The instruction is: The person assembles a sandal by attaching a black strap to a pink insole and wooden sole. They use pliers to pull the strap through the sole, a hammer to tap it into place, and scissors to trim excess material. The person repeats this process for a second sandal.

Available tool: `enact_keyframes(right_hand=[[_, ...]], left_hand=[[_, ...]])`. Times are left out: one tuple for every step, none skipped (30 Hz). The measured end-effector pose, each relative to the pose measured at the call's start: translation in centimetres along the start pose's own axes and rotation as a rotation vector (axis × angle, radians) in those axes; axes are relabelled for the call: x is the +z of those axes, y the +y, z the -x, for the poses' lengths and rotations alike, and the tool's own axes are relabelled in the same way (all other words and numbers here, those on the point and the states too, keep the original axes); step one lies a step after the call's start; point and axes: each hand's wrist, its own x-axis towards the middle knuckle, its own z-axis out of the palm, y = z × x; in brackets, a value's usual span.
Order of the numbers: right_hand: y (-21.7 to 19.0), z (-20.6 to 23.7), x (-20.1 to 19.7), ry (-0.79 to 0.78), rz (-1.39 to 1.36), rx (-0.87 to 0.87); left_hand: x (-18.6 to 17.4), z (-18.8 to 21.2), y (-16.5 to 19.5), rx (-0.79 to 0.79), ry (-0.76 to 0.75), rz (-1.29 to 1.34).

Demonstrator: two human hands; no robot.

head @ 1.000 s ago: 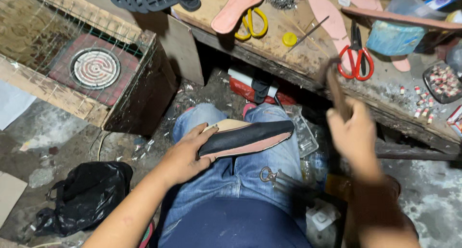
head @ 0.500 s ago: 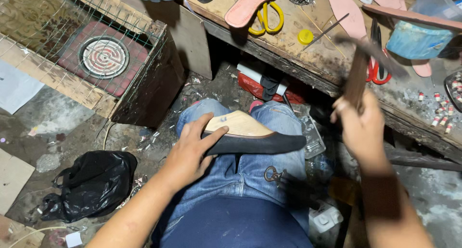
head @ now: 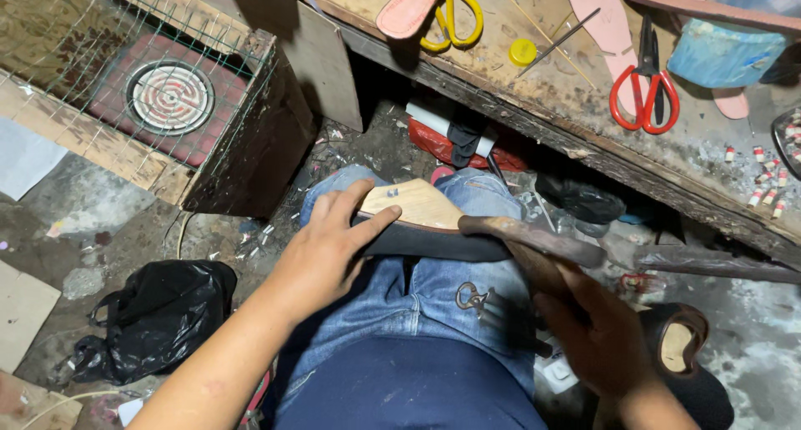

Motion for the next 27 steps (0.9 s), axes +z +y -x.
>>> enact_keyframes(right_hand=[[-0.2,-0.1,0.1,-0.044,0.008,-0.004],[-0.4,-0.1,0.3,-0.081,0.018,-0.011],[-0.7,0.0,0.4,-0.115,0.030,-0.018],[-0.8,-0.1,0.6,-0.131,0.015,0.071],[-1.0,0.1,0.8,-0.152,-0.007,0.160],[-1.2,0.2,0.9,-0.175,-0.029,0.259],[-1.3,0.2,1.4,-0.133,-0.004,0.154],[-1.3,0.3,1.6,-0.093,0.022,0.044],[-1.2,0.3,1.8,-0.047,0.048,-0.068],[-1.1,0.3,1.8,-0.062,0.084,-0.028],[-0.9,0.3,1.6,-0.076,0.120,0.010],[-0.6,0.3,1.3,-0.091,0.158,0.046],[-0.2,0.3,0.7,-0.104,0.137,0.061],[0.3,0.0,-0.2,-0.117,0.114,0.084],[0.6,0.3,-0.7,-0.133,0.093,0.120],[0.9,0.5,-1.2,-0.142,0.126,0.238],[1.4,0.2,-1.7,-0.144,0.159,0.345],[1.8,-0.1,-2.1,-0.140,0.190,0.449],[2.1,-0.1,-2.0,-0.078,0.112,0.365],[2.5,-0.4,-1.6,-0.014,0.034,0.278],[2.7,-0.7,-1.2,0.046,-0.042,0.188],[3.0,-1.0,-0.7,0.049,-0.185,0.297],[3.3,-1.3,0.0,0.049,-0.331,0.407],[3.5,-1.6,0.6,0.052,-0.480,0.513],[3.8,-2.1,1.3,0.086,-0.510,0.489],[4.1,-2.7,1.8,0.120,-0.540,0.466],[4.5,-3.2,2.1,0.153,-0.568,0.442]], left_hand=[[-0.1,-0.1,0.3,0.002,-0.006,-0.015],[-0.3,-0.2,0.4,0.011,-0.009,-0.031],[-0.5,-0.4,0.6,0.018,-0.005,-0.035],[-0.5,-0.5,0.9,0.020,0.002,-0.038],[-0.8,-0.5,1.0,0.017,0.005,-0.046],[-0.9,-0.5,1.1,0.011,-0.011,-0.049],[-0.9,-0.5,1.3,0.006,-0.030,-0.046],[-0.9,-0.4,1.4,-0.002,-0.044,-0.045],[-0.9,-0.3,1.3,-0.013,-0.052,-0.037],[-0.9,-0.3,1.1,-0.018,-0.060,-0.030],[-0.8,-0.3,0.9,-0.023,-0.067,-0.024],[-0.7,-0.2,0.6,-0.022,-0.051,-0.018],[-0.7,0.0,0.3,-0.024,-0.035,-0.015],[-0.6,0.1,-0.2,-0.022,-0.028,-0.010],[-0.4,0.4,-0.5,-0.020,-0.023,-0.010],[-0.1,0.7,-0.7,-0.020,-0.017,-0.006],[0.3,0.8,-1.0,-0.017,-0.002,-0.007],[0.8,0.9,-1.3,-0.041,-0.015,0.012],[1.1,1.2,-1.6,-0.064,-0.029,0.028],[1.5,1.4,-1.9,-0.089,-0.042,0.041],[1.8,1.6,-2.4,-0.057,-0.006,0.100],[2.1,1.7,-3.0,-0.032,0.027,0.163],[2.4,2.0,-3.4,-0.008,0.058,0.224],[2.7,2.2,-3.9,-0.139,0.021,0.379],[3.0,2.4,-4.5,-0.270,-0.017,0.531],[3.4,2.5,-5.0,-0.401,-0.058,0.685],[3.9,2.5,-5.4,-0.438,-0.033,0.700]])
